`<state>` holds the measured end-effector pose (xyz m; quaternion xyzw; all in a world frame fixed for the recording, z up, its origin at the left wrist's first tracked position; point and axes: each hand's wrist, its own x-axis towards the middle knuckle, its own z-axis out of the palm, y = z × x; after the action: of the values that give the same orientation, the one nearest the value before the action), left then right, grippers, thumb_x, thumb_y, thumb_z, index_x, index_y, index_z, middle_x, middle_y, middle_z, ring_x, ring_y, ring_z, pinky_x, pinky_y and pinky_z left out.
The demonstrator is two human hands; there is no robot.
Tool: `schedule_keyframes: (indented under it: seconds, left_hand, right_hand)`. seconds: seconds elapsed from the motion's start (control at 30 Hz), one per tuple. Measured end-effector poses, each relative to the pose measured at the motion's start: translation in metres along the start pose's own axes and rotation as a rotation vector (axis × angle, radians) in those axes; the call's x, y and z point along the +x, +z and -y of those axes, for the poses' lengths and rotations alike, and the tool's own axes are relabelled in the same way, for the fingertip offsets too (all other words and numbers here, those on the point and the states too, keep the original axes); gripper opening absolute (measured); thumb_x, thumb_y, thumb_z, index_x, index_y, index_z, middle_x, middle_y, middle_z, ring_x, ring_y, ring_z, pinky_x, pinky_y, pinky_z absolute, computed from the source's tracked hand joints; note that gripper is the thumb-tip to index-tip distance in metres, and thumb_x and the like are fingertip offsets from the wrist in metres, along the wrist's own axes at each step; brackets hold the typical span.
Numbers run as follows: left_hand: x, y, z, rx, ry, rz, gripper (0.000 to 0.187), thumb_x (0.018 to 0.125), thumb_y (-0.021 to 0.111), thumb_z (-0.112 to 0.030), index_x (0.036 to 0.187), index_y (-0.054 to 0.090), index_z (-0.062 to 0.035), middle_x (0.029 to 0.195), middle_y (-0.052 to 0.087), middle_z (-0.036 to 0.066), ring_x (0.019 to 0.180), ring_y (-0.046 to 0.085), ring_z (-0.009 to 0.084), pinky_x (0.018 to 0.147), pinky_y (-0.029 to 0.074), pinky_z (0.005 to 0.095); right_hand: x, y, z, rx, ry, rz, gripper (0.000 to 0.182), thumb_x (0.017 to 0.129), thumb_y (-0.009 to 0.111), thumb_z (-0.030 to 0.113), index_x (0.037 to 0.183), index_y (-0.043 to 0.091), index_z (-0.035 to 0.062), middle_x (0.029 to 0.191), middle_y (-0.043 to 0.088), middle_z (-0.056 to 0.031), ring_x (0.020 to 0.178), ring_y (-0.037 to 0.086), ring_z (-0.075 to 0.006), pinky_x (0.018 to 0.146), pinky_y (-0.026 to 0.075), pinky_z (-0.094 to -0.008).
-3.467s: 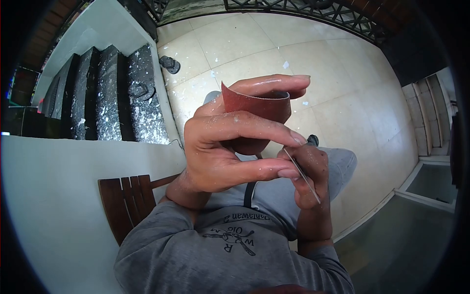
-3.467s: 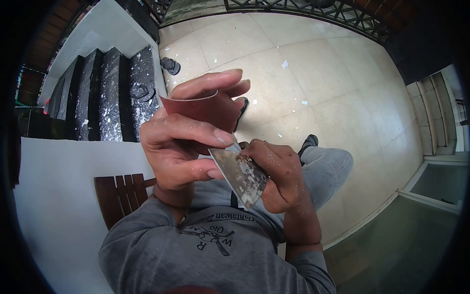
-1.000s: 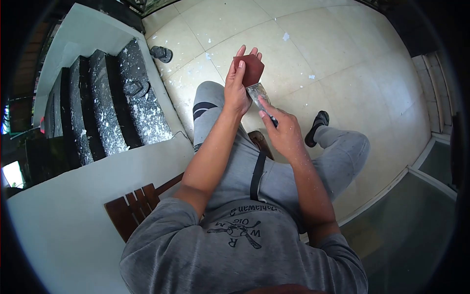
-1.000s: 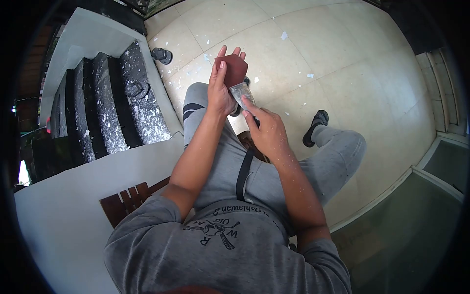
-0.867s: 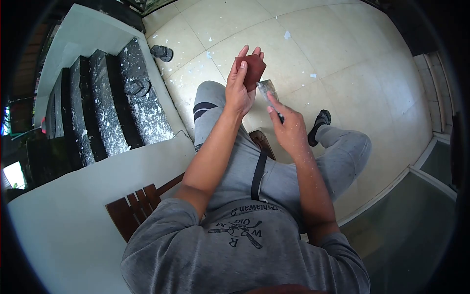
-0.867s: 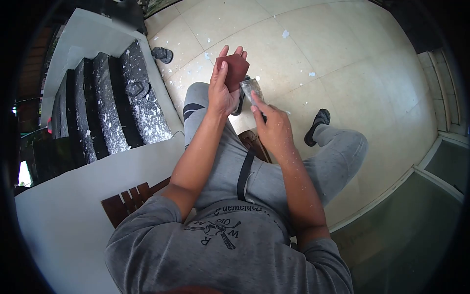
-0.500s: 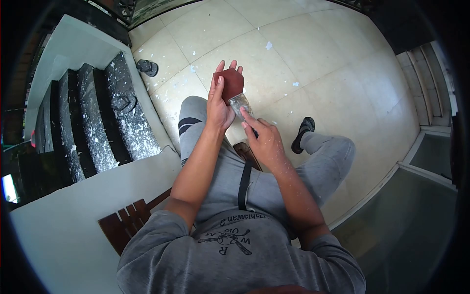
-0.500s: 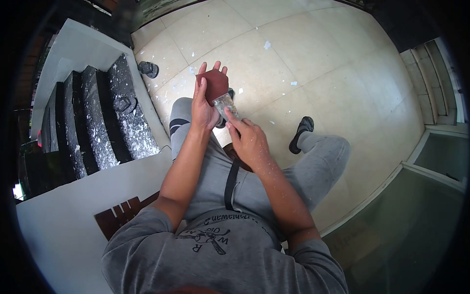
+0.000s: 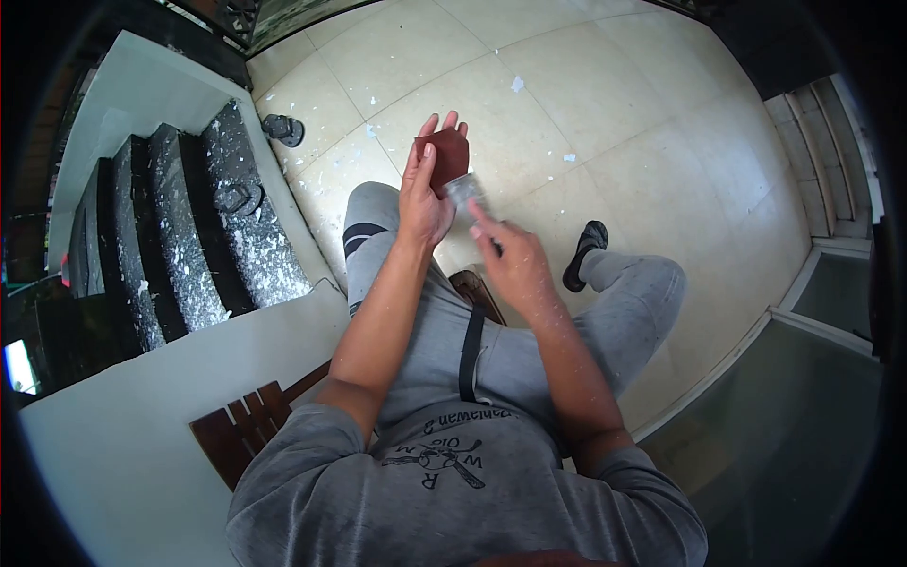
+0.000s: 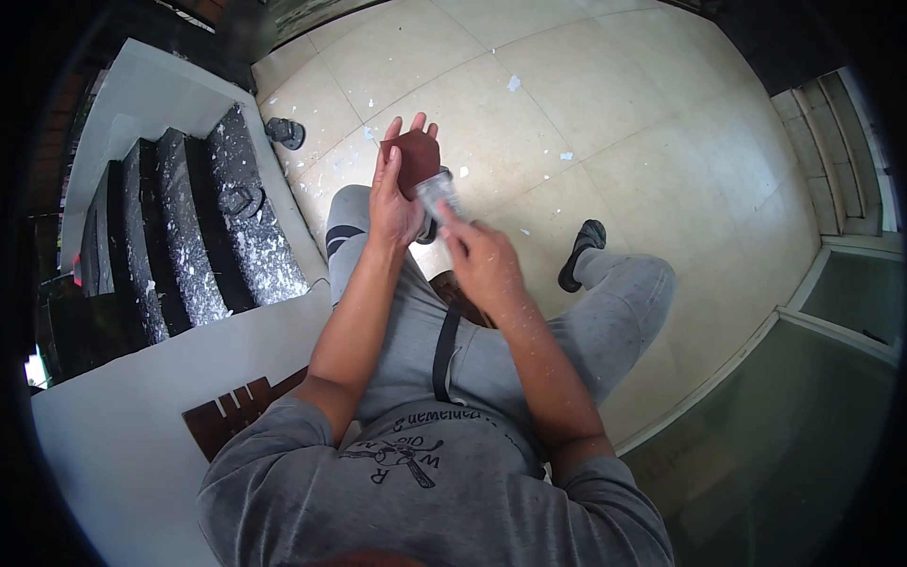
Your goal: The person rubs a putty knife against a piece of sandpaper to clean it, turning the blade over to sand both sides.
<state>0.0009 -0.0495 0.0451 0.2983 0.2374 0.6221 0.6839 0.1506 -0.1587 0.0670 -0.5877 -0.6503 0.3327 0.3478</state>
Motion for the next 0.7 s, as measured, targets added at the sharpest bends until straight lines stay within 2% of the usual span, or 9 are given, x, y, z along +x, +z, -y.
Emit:
schedule_keyframes:
  seconds: [0.03,0.2,0.27,0.3,0.37,0.53,0.6,0.67,0.7]
  left_hand:
    - [-0.002,0.001,0.000,-0.041,-0.011,0.009,0.052,0.119,0.048,-0.023,0.167,0.038,-0.0077,0.173,0.043,0.018,0.161,0.040,0.0344,0.132,0.037,0.0423]
    - [-0.001,0.004,0.000,-0.065,0.000,-0.001,0.052,0.119,0.047,-0.024,0.168,0.037,-0.0080,0.173,0.043,0.018,0.161,0.040,0.0340,0.132,0.037,0.0411]
    - [0.000,0.001,-0.003,-0.063,0.001,0.021,0.052,0.119,0.047,-0.024,0.168,0.036,-0.0082,0.172,0.043,0.019,0.161,0.040,0.0341,0.132,0.037,0.0409]
    - [-0.002,0.001,-0.005,-0.060,-0.006,0.017,0.052,0.119,0.047,-0.024,0.168,0.036,-0.0082,0.172,0.043,0.019,0.161,0.040,0.0341,0.132,0.037,0.0409]
    - [-0.002,0.004,-0.005,-0.083,-0.017,-0.017,0.052,0.119,0.047,-0.023,0.168,0.037,-0.0086,0.172,0.044,0.018,0.161,0.040,0.0344,0.131,0.038,0.0413]
    - [0.001,0.000,-0.005,-0.061,0.010,0.025,0.052,0.119,0.048,-0.023,0.168,0.038,-0.0101,0.172,0.045,0.018,0.160,0.042,0.0343,0.130,0.040,0.0428]
    - [0.001,0.001,-0.004,-0.004,0.004,-0.020,0.054,0.118,0.051,-0.028,0.168,0.037,-0.0142,0.173,0.042,0.019,0.159,0.042,0.0390,0.129,0.041,0.0472]
    - [-0.001,0.002,-0.006,-0.002,-0.001,-0.030,0.054,0.118,0.051,-0.028,0.168,0.037,-0.0139,0.173,0.042,0.020,0.159,0.042,0.0398,0.130,0.040,0.0470]
    - [0.000,-0.001,-0.004,-0.008,0.008,-0.001,0.053,0.118,0.051,-0.027,0.168,0.037,-0.0139,0.172,0.042,0.020,0.159,0.042,0.0402,0.130,0.040,0.0474]
  right_hand:
    - [0.005,-0.009,-0.001,-0.003,0.116,0.033,0.044,0.108,0.066,0.022,0.151,0.067,0.0206,0.088,0.069,-0.0259,0.083,0.070,-0.0472,0.078,0.054,-0.0556]
    - [0.001,-0.003,-0.002,-0.009,0.039,-0.027,0.042,0.108,0.067,0.021,0.150,0.068,0.0185,0.089,0.071,-0.0260,0.083,0.071,-0.0465,0.078,0.054,-0.0537]
    - [0.002,-0.003,0.000,0.150,0.067,-0.035,0.041,0.108,0.067,0.020,0.149,0.068,0.0166,0.096,0.074,-0.0277,0.087,0.073,-0.0460,0.080,0.055,-0.0520]
    - [0.000,0.000,0.002,0.154,0.074,-0.033,0.041,0.108,0.067,0.020,0.149,0.068,0.0166,0.096,0.074,-0.0277,0.087,0.073,-0.0460,0.080,0.055,-0.0520]
    - [-0.002,0.002,0.005,0.129,0.011,-0.008,0.041,0.110,0.067,0.020,0.151,0.067,0.0149,0.108,0.076,-0.0299,0.089,0.076,-0.0415,0.085,0.057,-0.0422]
    - [0.004,-0.003,0.003,0.149,0.130,0.017,0.042,0.109,0.068,0.020,0.151,0.067,0.0146,0.108,0.077,-0.0287,0.099,0.078,-0.0409,0.091,0.058,-0.0420]
    - [-0.005,0.003,0.010,0.062,-0.070,0.004,0.043,0.109,0.068,0.020,0.152,0.066,0.0158,0.107,0.077,-0.0288,0.094,0.078,-0.0388,0.088,0.058,-0.0403]
    - [-0.001,0.000,0.005,0.078,-0.064,0.017,0.044,0.109,0.068,0.020,0.152,0.066,0.0168,0.108,0.077,-0.0295,0.093,0.077,-0.0404,0.088,0.058,-0.0407]
    - [0.004,-0.007,0.002,0.107,0.087,0.062,0.043,0.109,0.068,0.020,0.152,0.067,0.0165,0.111,0.077,-0.0298,0.100,0.076,-0.0440,0.091,0.058,-0.0426]
